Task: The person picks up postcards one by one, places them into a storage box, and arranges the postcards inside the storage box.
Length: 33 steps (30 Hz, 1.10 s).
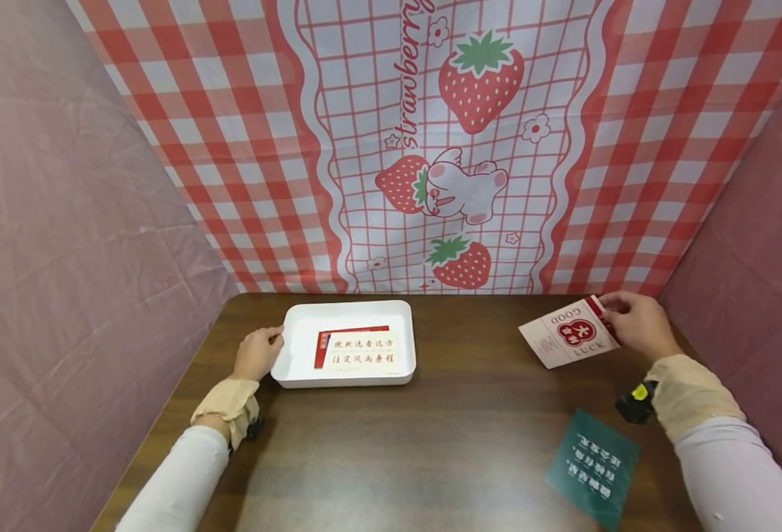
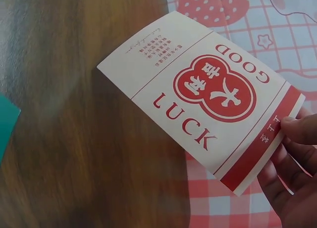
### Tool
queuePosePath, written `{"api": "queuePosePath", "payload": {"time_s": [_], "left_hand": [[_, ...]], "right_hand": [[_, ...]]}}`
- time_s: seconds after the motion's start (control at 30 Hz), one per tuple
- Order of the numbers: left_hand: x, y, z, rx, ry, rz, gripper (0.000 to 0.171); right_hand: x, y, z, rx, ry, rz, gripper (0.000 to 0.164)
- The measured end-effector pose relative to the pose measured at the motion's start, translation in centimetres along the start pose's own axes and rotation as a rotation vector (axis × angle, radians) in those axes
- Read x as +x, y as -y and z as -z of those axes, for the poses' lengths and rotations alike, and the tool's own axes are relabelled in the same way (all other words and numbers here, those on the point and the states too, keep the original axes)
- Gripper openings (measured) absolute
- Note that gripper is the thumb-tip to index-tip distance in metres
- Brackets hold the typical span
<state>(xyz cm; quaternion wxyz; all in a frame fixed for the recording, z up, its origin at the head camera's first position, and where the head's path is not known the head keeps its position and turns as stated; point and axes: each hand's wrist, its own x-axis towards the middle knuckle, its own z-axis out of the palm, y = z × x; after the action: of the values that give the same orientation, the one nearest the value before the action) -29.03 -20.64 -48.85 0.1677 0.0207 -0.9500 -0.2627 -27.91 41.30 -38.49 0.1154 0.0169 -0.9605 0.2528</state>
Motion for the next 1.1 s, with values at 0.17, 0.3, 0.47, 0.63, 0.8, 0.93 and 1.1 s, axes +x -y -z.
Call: {"api": "queuePosePath", "payload": {"time_s": [0.17, 0.3, 0.47, 0.63, 0.8, 0.93, 1.1], "left_hand": [[0.0, 0.0, 0.0, 0.001, -0.004, -0.007, 0.030], [0.0, -0.1, 0.0, -0.001, -0.012, -0.015, 0.030], [0.0, -0.1, -0.1, -0.002, -0.014, -0.016, 0.030], [0.0, -0.3, 0.0, -0.006, -0.014, -0.015, 0.030], [0.1, -0.3, 0.1, -0.009, -0.008, -0.014, 0.030], [0.1, -0.2, 0.0, -0.009, 0.001, -0.002, 0.030], [0.1, -0.1, 0.0, -0.007, 0.013, 0.007, 0.030]], "right_hand": [[-0.2, 0.5, -0.1, 0.039, 0.005, -0.009, 0.031], [-0.2, 1.0, -0.4, 0.077, 0.015, -0.032, 0.031], [0.0, 1.1, -0.9, 0.078, 0.016, -0.042, 0.030], [0.2, 1.3, -1.2, 0.082, 0.011, -0.045, 0.032], [0.3, 1.7, -1.2, 0.114, 0.021, -0.057, 0.034], [0.2, 1.9, -1.3, 0.127, 0.020, -0.055, 0.033], [0.1, 2.5, -1.4, 0.141, 0.022, -0.060, 0.034]]}}
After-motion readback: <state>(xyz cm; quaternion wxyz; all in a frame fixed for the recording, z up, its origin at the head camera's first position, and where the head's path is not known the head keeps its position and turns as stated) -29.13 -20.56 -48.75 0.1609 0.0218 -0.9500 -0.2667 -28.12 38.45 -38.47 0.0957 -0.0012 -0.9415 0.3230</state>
